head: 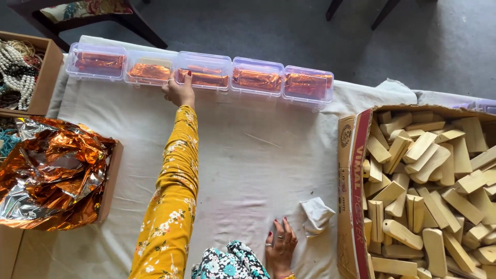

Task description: The recorder cleans wooden rectangular blocks with a cloth and then wraps them individually in decorative foil before placing them into a container.

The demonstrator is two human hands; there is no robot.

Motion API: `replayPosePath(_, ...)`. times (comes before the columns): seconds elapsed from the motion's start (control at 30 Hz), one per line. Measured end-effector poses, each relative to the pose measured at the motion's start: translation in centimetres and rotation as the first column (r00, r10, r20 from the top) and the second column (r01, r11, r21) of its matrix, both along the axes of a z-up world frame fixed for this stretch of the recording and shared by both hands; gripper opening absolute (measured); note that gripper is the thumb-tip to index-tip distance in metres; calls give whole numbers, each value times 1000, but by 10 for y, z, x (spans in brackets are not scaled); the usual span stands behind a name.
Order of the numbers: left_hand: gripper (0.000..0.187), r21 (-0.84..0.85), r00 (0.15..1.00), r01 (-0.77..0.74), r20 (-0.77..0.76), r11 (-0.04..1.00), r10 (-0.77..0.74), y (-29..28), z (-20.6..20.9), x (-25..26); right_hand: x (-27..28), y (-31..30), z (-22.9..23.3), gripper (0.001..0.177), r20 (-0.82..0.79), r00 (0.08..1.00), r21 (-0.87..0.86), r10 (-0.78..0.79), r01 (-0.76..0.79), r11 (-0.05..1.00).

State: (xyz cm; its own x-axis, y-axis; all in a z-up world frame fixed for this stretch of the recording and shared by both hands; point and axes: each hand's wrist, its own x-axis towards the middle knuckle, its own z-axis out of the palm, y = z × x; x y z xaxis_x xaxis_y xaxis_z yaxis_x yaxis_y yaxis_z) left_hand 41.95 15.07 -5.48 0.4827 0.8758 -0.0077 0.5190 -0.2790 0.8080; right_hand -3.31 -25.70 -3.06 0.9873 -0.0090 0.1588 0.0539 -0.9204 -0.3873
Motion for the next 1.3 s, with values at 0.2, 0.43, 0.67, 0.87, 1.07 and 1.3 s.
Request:
replayPosePath(0.2,51,-83,991,-31,125,996,41,6,-23,21,-1,0,-6,50,-3,1000,1,-20,20,1000)
replayPosePath(0.43,66,-35,995,15,96,999,-11,-13,-6,-3,0,-1,-7,50,-12,1000,-3,-20,20,1000)
replayPosePath(0.67,89,223,865,450,132,865,-484,-105,-23,-178,-1,-1,-3,48,45,999,28,0,-1,1000)
replayPosePath(0.87,93,382,355,892,-263,240,-897,-163,46,-384,-5,-4,-9,47,63,998,6,9,-10,1000)
replayPosePath(1.07,104,284,257,943,-283,175,-924,-188,-3,-504,1,-1,-6,46,130,991,22,14,-17,1000)
replayPosePath(1.3,80,268,282,934,-155,234,-947,-160,35,-498,5,-11,3,40,122,992,182,27,-49,982)
